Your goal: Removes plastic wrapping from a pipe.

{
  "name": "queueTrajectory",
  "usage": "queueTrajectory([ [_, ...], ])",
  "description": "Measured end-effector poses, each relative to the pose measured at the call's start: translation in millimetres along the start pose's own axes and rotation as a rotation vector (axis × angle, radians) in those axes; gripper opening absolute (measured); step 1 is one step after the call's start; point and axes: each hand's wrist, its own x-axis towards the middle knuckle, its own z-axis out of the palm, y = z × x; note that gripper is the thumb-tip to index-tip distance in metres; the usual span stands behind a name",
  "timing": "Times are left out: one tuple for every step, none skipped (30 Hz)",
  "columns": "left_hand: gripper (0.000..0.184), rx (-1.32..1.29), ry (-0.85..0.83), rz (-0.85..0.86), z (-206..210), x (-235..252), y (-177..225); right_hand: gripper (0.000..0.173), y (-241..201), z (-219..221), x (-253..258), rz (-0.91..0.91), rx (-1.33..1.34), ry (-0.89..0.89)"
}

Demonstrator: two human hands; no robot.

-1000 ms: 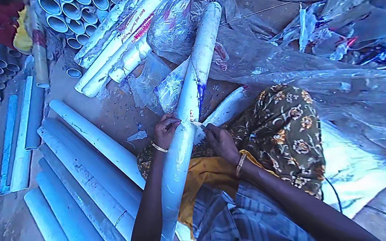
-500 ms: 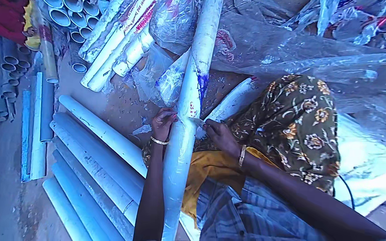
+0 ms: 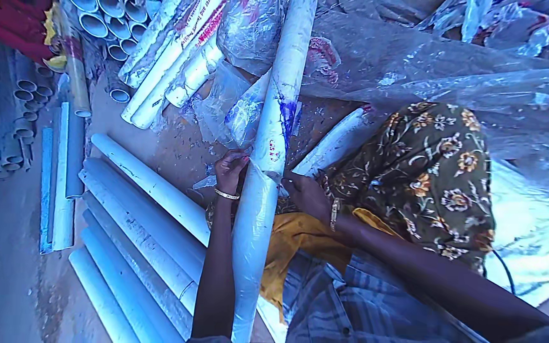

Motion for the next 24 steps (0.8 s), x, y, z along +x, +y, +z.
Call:
queueTrajectory([
  [0.014, -0.006, 0.002, -0.006, -0.5, -1.4, -0.3, 0.031, -2.8, 4.9, -6.1, 0.000, -0.044, -0.026],
  [0.014, -0.011, 0.006, -0.016, -0.9, -1.3, -0.3, 0.032, -2.6, 8.1, -14.2, -0.009, -0.084, -0.044],
  [0.016, -0.020, 0.009, -0.033, -1.4, -1.2, -0.4, 0.032, 0.4, 9.6, -23.6, -0.017, -0.110, -0.062],
  [0.017, -0.039, 0.010, -0.059, -2.1, -2.1, -0.3, 0.032, 5.6, 10.3, -32.8, -0.022, -0.119, -0.093],
  [0.019, -0.067, 0.013, -0.086, -2.2, -3.1, 0.1, 0.032, 10.7, 9.6, -40.0, -0.025, -0.111, -0.122],
  [0.022, -0.099, 0.019, -0.105, -2.2, -3.3, 0.4, 0.032, 14.6, 7.8, -43.5, -0.027, -0.096, -0.145],
  [0.024, -0.131, 0.025, -0.109, -1.7, -1.8, 0.3, 0.032, 15.7, 3.9, -42.1, -0.026, -0.086, -0.158],
  [0.026, -0.156, 0.031, -0.110, -1.8, -1.5, -0.1, 0.031, 15.9, 0.9, -38.3, -0.021, -0.094, -0.163],
  [0.027, -0.166, 0.037, -0.115, -2.9, -3.0, -0.8, 0.031, 15.8, 0.5, -35.1, -0.014, -0.103, -0.165],
  [0.028, -0.163, 0.040, -0.120, -2.9, -4.8, -0.7, 0.032, 15.8, 0.6, -32.9, -0.008, -0.121, -0.166],
  [0.028, -0.159, 0.035, -0.121, -2.8, -4.8, -0.4, 0.032, 15.9, -0.4, -31.4, -0.016, -0.136, -0.168],
  [0.027, -0.151, 0.020, -0.112, -3.1, -2.4, -0.2, 0.032, 16.4, -4.1, -30.4, -0.029, -0.130, -0.184],
  [0.025, -0.128, -0.014, -0.100, -5.1, -1.4, -0.4, 0.032, 18.7, -9.6, -32.0, -0.031, -0.102, -0.217],
  [0.022, -0.072, -0.058, -0.078, -7.8, -1.2, -0.6, 0.030, 22.6, -16.9, -35.3, -0.017, -0.062, -0.252],
  [0.019, 0.003, -0.099, -0.054, -9.0, 0.5, 1.5, 0.029, 28.2, -25.8, -37.6, 0.006, -0.001, -0.251],
  [0.014, 0.094, -0.131, -0.028, -7.9, 1.9, 4.1, 0.026, 34.9, -35.7, -38.8, 0.033, 0.079, -0.216],
  [0.010, 0.195, -0.155, 0.000, -5.3, 2.5, 6.6, 0.024, 41.2, -44.4, -38.6, 0.051, 0.178, -0.144],
  [0.007, 0.301, -0.168, 0.024, -0.9, 2.7, 11.6, 0.022, 46.6, -50.6, -35.4, 0.055, 0.270, -0.050],
  [0.008, 0.426, -0.179, 0.044, 3.7, 2.8, 17.6, 0.023, 48.9, -54.8, -29.7, 0.049, 0.344, 0.041],
  [0.015, 0.563, -0.185, 0.040, 9.1, 2.8, 26.7, 0.024, 47.1, -57.5, -21.9, 0.036, 0.379, 0.116],
  [0.028, 0.699, -0.190, 0.001, 15.4, 2.8, 37.1, 0.024, 41.2, -59.1, -13.4, 0.023, 0.374, 0.170],
  [0.042, 0.827, -0.203, -0.078, 22.1, 3.8, 47.6, 0.024, 32.7, -60.8, -3.9, 0.014, 0.310, 0.208],
  [0.053, 0.931, -0.228, -0.181, 28.7, 5.8, 57.0, 0.025, 21.9, -63.1, 5.4, 0.010, 0.198, 0.222],
  [0.058, 1.002, -0.253, -0.268, 34.9, 8.6, 64.1, 0.027, 8.3, -65.8, 13.3, 0.009, 0.084, 0.213],
])
